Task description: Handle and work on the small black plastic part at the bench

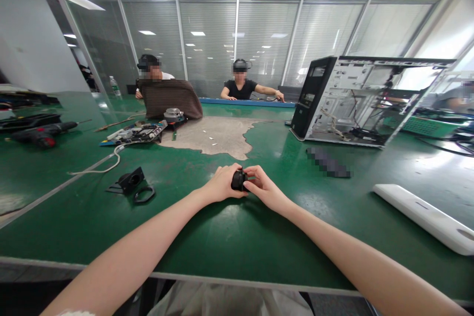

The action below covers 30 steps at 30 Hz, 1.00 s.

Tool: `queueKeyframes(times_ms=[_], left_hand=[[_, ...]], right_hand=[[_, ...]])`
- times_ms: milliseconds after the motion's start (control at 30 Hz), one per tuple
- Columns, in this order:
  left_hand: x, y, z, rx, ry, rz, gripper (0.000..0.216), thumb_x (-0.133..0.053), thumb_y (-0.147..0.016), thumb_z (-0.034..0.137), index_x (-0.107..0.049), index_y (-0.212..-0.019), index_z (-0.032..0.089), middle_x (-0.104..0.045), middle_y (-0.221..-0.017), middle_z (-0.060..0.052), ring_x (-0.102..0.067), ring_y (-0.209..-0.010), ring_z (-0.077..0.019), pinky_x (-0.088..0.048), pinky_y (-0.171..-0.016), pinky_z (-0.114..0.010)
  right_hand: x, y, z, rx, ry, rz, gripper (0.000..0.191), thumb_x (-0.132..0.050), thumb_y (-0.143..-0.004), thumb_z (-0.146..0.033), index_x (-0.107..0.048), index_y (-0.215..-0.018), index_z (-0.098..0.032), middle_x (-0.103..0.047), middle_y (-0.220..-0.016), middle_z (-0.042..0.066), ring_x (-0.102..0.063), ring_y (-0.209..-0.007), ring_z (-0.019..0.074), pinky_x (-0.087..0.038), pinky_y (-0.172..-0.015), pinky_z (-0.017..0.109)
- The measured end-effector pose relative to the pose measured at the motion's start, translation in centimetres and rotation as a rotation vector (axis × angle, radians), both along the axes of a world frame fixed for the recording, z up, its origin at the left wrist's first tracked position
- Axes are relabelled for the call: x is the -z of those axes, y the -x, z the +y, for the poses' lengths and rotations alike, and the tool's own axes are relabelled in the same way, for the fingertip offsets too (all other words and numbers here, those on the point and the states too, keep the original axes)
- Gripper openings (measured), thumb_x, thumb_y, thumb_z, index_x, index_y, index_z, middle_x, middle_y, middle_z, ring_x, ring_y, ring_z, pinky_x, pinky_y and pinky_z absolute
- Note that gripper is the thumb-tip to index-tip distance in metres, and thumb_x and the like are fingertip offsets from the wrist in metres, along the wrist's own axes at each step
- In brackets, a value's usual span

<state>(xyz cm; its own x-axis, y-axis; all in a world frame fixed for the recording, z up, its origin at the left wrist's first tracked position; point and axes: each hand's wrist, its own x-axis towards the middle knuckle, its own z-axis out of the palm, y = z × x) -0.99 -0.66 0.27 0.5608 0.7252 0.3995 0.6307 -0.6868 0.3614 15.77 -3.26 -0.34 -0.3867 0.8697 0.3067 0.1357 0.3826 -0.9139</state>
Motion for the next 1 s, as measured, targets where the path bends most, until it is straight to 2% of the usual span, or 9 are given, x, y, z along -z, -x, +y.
queueKeyframes(times_ms=[100,233,367,533,733,933,1000], left_hand=[[-0.15,-0.03,-0.12,-0.004,0.002,0.002,0.055,-0.064,-0.057,0.047,-0.041,-0.1,0.021,-0.055,-0.092,-0.002,-0.052,-0.081,-0.0213,-0.035,-0.071,-0.031],[-0.26,-0.03,-0.17,-0.012,0.016,0.008,0.054,-0.064,-0.057,0.047,-0.042,-0.098,0.02,-0.055,-0.09,-0.002,-0.052,-0.08,-0.0213,-0.035,-0.07,-0.031],[-0.22,-0.07,-0.11,-0.009,0.014,-0.001,0.056,-0.064,-0.056,0.048,-0.042,-0.098,0.02,-0.055,-0.09,-0.003,-0.052,-0.082,-0.0219,-0.035,-0.071,-0.031],[-0.25,-0.09,-0.2,-0.018,0.036,-0.002,0.056,-0.065,-0.055,0.047,-0.043,-0.099,0.021,-0.055,-0.091,-0.003,-0.052,-0.083,-0.0227,-0.035,-0.072,-0.032],[-0.28,-0.06,-0.21,-0.014,0.032,0.003,0.051,-0.065,-0.057,0.042,-0.043,-0.098,0.02,-0.056,-0.091,-0.003,-0.053,-0.083,-0.0223,-0.035,-0.072,-0.031],[-0.19,-0.09,-0.12,-0.009,0.008,0.007,0.053,-0.064,-0.057,0.046,-0.042,-0.097,0.02,-0.055,-0.089,-0.003,-0.052,-0.083,-0.0222,-0.035,-0.071,-0.031],[-0.2,-0.09,-0.16,-0.006,0.008,0.01,0.053,-0.063,-0.057,0.046,-0.042,-0.098,0.02,-0.055,-0.091,-0.003,-0.052,-0.083,-0.0222,-0.035,-0.071,-0.031]], right_hand=[[0.19,-0.15,0.15,-0.023,0.026,-0.013,0.028,-0.05,-0.076,-0.03,-0.041,-0.102,-0.021,-0.05,-0.099,0.004,-0.052,-0.09,0.0144,-0.044,-0.077,0.031],[0.14,-0.17,-0.04,-0.079,0.028,0.05,0.024,-0.053,-0.075,-0.03,-0.04,-0.094,-0.021,-0.051,-0.094,0.002,-0.053,-0.088,0.0135,-0.044,-0.077,0.03],[-0.19,0.0,-0.26,-0.028,0.035,0.044,0.018,-0.05,-0.077,-0.032,-0.041,-0.088,-0.021,-0.051,-0.086,0.0,-0.054,-0.077,0.0114,-0.045,-0.071,0.028],[-0.22,0.02,-0.04,0.001,0.03,0.021,0.027,-0.051,-0.075,-0.031,-0.041,-0.098,-0.021,-0.051,-0.096,0.003,-0.053,-0.086,0.0135,-0.045,-0.076,0.031],[0.05,-0.19,-0.19,-0.117,0.03,0.06,0.028,-0.056,-0.073,-0.026,-0.041,-0.097,-0.022,-0.051,-0.096,0.002,-0.053,-0.091,0.0137,-0.043,-0.082,0.032],[0.0,-0.03,-0.16,0.002,0.008,0.015,0.019,-0.051,-0.076,-0.03,-0.044,-0.092,-0.02,-0.049,-0.089,0.001,-0.054,-0.078,0.0112,-0.046,-0.071,0.028],[0.01,-0.01,-0.03,0.01,-0.004,0.003,0.023,-0.051,-0.076,-0.029,-0.043,-0.096,-0.021,-0.049,-0.093,0.002,-0.054,-0.082,0.0121,-0.046,-0.072,0.028]])
